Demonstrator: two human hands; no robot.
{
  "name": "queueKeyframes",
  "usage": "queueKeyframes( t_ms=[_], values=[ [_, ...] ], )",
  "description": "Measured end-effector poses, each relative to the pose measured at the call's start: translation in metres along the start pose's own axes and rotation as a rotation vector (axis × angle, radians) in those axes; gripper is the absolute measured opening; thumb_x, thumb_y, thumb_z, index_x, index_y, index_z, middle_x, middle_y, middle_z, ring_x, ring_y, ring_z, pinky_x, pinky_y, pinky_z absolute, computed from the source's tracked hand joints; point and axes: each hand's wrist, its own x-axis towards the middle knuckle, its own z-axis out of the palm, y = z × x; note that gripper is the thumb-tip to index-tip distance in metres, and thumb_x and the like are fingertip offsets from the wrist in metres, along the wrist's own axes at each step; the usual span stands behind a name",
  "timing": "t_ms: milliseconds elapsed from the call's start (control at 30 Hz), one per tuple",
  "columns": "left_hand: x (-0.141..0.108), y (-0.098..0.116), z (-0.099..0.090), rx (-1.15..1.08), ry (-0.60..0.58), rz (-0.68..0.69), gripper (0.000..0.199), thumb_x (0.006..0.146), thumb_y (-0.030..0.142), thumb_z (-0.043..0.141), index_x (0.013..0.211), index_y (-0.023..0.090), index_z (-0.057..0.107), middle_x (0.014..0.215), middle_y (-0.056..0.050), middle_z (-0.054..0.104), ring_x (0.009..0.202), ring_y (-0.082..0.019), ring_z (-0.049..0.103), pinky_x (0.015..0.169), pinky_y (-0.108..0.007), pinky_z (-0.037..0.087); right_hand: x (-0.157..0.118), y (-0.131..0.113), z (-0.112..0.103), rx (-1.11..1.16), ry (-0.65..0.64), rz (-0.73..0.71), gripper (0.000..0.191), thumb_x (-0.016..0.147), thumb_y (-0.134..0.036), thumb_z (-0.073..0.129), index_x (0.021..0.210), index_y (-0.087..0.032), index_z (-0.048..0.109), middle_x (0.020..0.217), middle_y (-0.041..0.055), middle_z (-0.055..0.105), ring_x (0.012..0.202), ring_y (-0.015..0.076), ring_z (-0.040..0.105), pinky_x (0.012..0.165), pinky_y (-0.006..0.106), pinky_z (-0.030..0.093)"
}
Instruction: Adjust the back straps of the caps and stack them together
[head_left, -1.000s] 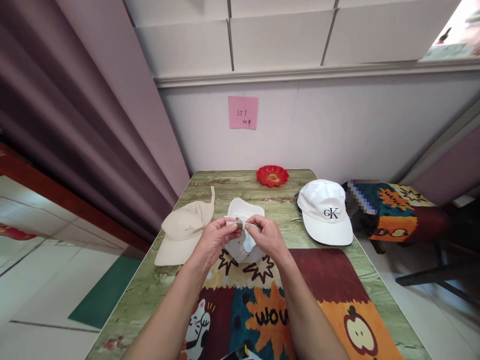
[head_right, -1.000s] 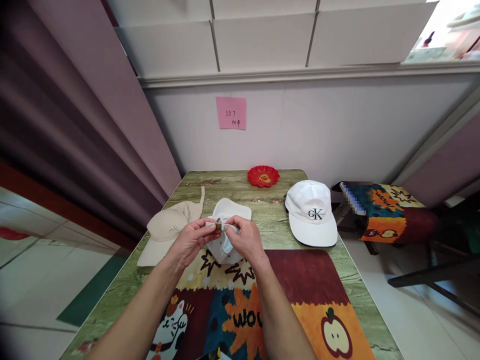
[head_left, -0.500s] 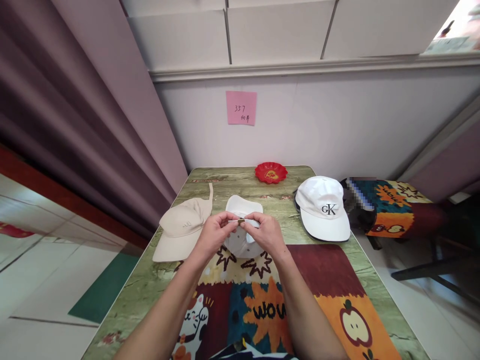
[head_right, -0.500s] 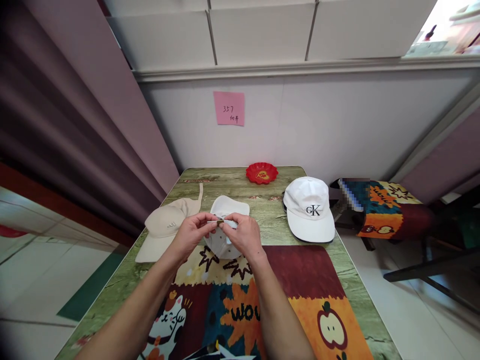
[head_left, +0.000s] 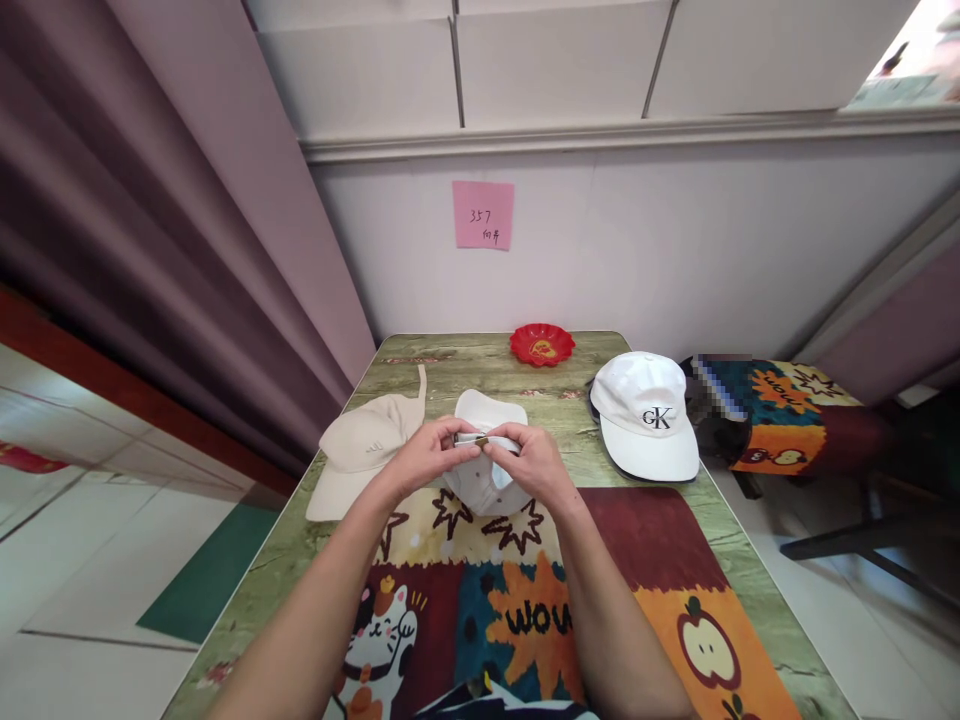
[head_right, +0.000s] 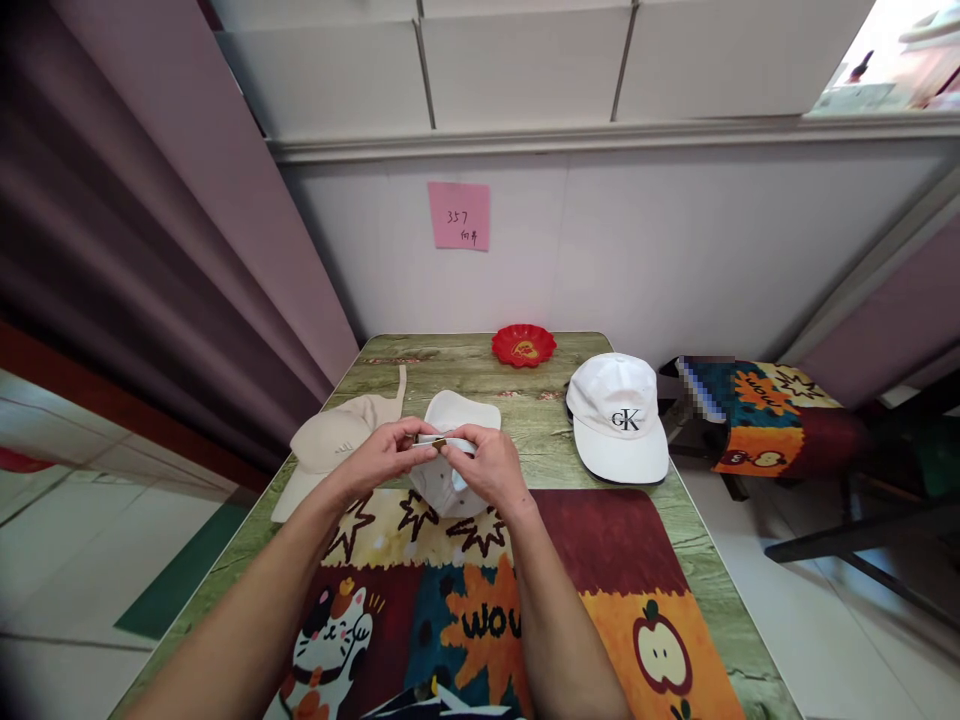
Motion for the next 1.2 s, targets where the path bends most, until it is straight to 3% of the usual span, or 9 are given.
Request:
queueKeyframes(
  t_ms=[200,300,567,700,900,1200],
  values=[
    [0.001,0.0,-0.025,-0.081,-0.202,-0.097,0.034,0.076,0.045,0.072,0.093,0.017,0.064,0.048,0.007,0.045,0.043,-0.009,0.038,0.045,-0.021,0.028,0.0,0.009,-0.021,0.211,-0.244,0.053,0.03,0.084,-0.047,0.063,0.086,-0.017,0.067,0.07,-0.0006,0.059,0.063,0.0123,0.05,0.059,0.023,0.037],
    [-0.001,0.005,-0.032,-0.086,-0.277,-0.101,0.032,0.075,0.043,0.073,0.091,0.016,0.068,0.049,0.006,0.046,0.043,-0.008,0.036,0.045,-0.021,0.025,-0.002,0.009,-0.028,0.309,-0.347,0.076,0.03,0.083,-0.045,0.065,0.089,-0.016,0.066,0.071,-0.001,0.057,0.068,0.013,0.051,0.065,0.024,0.04],
    [0.002,-0.003,-0.026,-0.249,-0.229,-0.101,0.03,0.073,0.04,0.075,0.088,0.015,0.07,0.054,0.006,0.044,0.044,-0.005,0.029,0.045,-0.022,0.015,-0.003,0.0,-0.03,0.255,-0.158,-0.007,0.029,0.091,-0.043,0.052,0.092,-0.018,0.067,0.081,0.0013,0.062,0.077,0.0155,0.055,0.073,0.026,0.042],
    [0.002,-0.006,-0.023,-0.279,-0.24,-0.099,0.029,0.074,0.039,0.074,0.087,0.014,0.07,0.054,0.006,0.045,0.045,-0.005,0.031,0.045,-0.021,0.018,-0.002,0.004,-0.033,0.246,-0.202,0.03,0.034,0.092,-0.047,0.053,0.095,-0.017,0.068,0.085,0.0026,0.065,0.079,0.0161,0.058,0.074,0.026,0.043],
    [0.002,-0.006,-0.027,-0.254,-0.261,-0.119,0.029,0.074,0.037,0.073,0.092,0.014,0.071,0.051,0.004,0.049,0.045,-0.008,0.038,0.046,-0.021,0.027,-0.004,0.007,-0.039,0.256,-0.304,0.083,0.035,0.087,-0.05,0.061,0.083,-0.016,0.065,0.073,0.0012,0.064,0.068,0.0132,0.055,0.067,0.025,0.04],
    [0.004,-0.006,-0.022,-0.228,-0.238,-0.121,0.024,0.073,0.036,0.074,0.083,0.014,0.071,0.051,0.005,0.044,0.043,-0.006,0.031,0.045,-0.023,0.017,-0.003,0.006,-0.036,0.274,-0.194,0.087,0.025,0.078,-0.04,0.069,0.079,-0.016,0.066,0.067,-0.0021,0.057,0.063,0.0113,0.048,0.06,0.023,0.035]
  ],
)
